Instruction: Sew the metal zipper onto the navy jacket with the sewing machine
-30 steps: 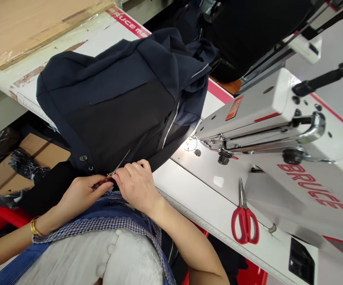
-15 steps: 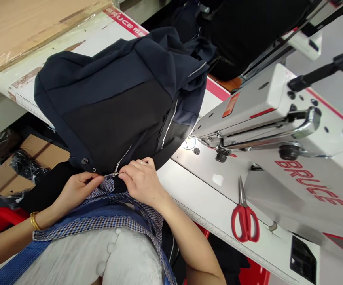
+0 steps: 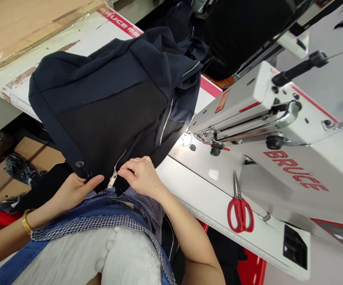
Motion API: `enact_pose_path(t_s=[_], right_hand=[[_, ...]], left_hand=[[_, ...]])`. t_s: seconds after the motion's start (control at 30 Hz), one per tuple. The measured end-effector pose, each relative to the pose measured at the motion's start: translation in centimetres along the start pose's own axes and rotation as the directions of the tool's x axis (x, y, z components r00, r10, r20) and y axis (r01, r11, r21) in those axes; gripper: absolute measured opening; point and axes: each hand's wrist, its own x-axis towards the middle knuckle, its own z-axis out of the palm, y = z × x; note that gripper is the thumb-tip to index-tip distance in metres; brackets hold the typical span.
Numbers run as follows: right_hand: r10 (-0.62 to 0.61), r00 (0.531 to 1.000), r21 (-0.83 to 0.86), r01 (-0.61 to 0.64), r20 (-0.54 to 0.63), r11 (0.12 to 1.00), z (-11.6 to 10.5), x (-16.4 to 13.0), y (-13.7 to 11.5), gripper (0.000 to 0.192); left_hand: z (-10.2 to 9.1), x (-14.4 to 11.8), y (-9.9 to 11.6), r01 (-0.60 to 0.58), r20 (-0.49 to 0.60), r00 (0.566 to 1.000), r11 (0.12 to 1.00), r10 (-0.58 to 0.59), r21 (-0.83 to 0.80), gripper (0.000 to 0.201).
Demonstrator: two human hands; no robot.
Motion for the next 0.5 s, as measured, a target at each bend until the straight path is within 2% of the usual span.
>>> enact_pose_path(t_s=[0.07,0.13,0.2,0.27,0.33,0.4,0.5], right_hand=[[-0.093,0.993,-0.133,0.083,-0.07,0.988,0.2,-0.3,0.2,0.017],[-0.256,0.957,-0.321,0.202,-0.137,0.925,0.4,-0.6,0.2,0.016],[-0.425,0.894,-0.464,0.32,-0.139,0.826,0.7,-0.8,0.0,0.018],[-0.536,0.838,-0.537,0.406,-0.105,0.74,1.1,-0.7,-0.3,0.018],[-0.593,0.801,-0.57,0.448,-0.087,0.689,1.6,-0.5,-0.6,0.016],[-0.609,0.788,-0.583,0.453,-0.092,0.674,2.2,-0.2,-0.8,0.013],[-0.565,0.802,-0.553,0.386,-0.195,0.739,3.0,0.3,-1.3,0.012]], left_hand=[[-0.4,-0.4,0.1,0.119,0.049,0.992,0.992,-0.117,-0.046,0.044],[-0.8,-0.7,0.2,0.221,0.115,0.971,0.969,-0.209,-0.111,0.052],[-1.2,-0.8,0.3,0.247,0.155,0.963,0.953,-0.222,-0.174,0.053],[-1.4,-0.8,0.4,0.242,0.18,0.962,0.947,-0.206,-0.211,0.05],[-1.4,-0.7,0.3,0.253,0.202,0.957,0.938,-0.206,-0.239,0.049],[-1.5,-0.7,0.3,0.27,0.218,0.952,0.921,-0.213,-0.282,0.047],[-1.7,-0.6,0.4,0.251,0.185,0.963,0.906,-0.197,-0.342,0.043]])
